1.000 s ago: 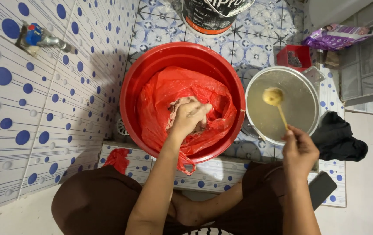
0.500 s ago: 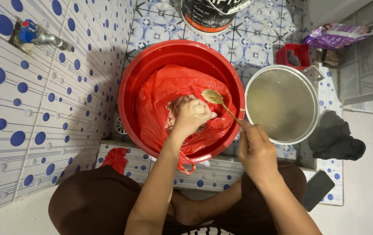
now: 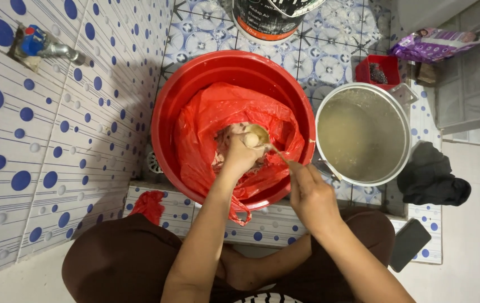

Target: Mixing and kneading food ingredients in a bowl while gradually adding liquid with a spoon

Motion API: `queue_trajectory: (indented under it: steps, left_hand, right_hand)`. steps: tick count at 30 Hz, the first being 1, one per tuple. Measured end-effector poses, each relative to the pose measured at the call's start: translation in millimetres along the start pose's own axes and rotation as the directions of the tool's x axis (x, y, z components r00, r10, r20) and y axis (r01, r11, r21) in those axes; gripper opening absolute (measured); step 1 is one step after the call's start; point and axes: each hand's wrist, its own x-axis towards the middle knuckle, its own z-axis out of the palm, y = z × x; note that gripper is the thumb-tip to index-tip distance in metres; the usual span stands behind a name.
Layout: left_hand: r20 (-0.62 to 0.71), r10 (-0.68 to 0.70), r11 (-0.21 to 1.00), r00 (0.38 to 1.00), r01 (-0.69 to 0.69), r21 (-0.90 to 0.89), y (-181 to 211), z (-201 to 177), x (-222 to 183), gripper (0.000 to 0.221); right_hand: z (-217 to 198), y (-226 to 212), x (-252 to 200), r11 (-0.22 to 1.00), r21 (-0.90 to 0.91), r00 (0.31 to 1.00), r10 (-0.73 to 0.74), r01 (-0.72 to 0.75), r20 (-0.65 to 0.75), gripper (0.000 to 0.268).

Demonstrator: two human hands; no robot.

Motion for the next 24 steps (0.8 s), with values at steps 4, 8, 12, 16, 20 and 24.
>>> queue_trajectory:
  steps: [4,8,12,16,20,24]
  left_hand:
    - [-0.030,-0.041,0.936,0.999,0.049,0.348,-11.4,3.6,-2.5,0.055]
    - [-0.020,-0.324,0.683,0.946,0.248,0.687,-1.6,2.6,-6.4,0.035]
    - [0.036,-0.296,0.613,0.955,0.161,0.773,12.3,4.4,-10.3,0.040]
    - [0.051,-0.315,0.603,0.948,0.158,0.782,11.6,3.4,-10.1,0.039]
    - [0.108,-0.273,0.562,0.956,0.067,0.824,14.2,-0.9,-7.9,0.034]
    - [0.094,-0.251,0.594,0.963,0.077,0.800,-2.6,-0.4,-1.7,0.030]
  right_hand:
    - [-5.0,-8.6,10.7,0.979,0.183,0.996,0.084,-0.088,0.029,0.014]
    - [-3.2,6.4,-0.7,0.884,0.310,0.931,0.289,-0.349,0.225,0.014]
    - [3.0,36.0,-9.5,0.676,0.398,0.778,0.468,-0.620,0.419,0.014]
    - [-23.2,47.1,-1.4,0.172,0.595,0.577,0.554,-0.785,0.600,0.020]
    - [-24.4,115.1,-10.6,0.216,0.617,0.573,0.674,-0.757,0.466,0.016]
    - [10.3,225.7,-36.4,0.533,0.269,0.593,0.760,-0.802,0.266,0.018]
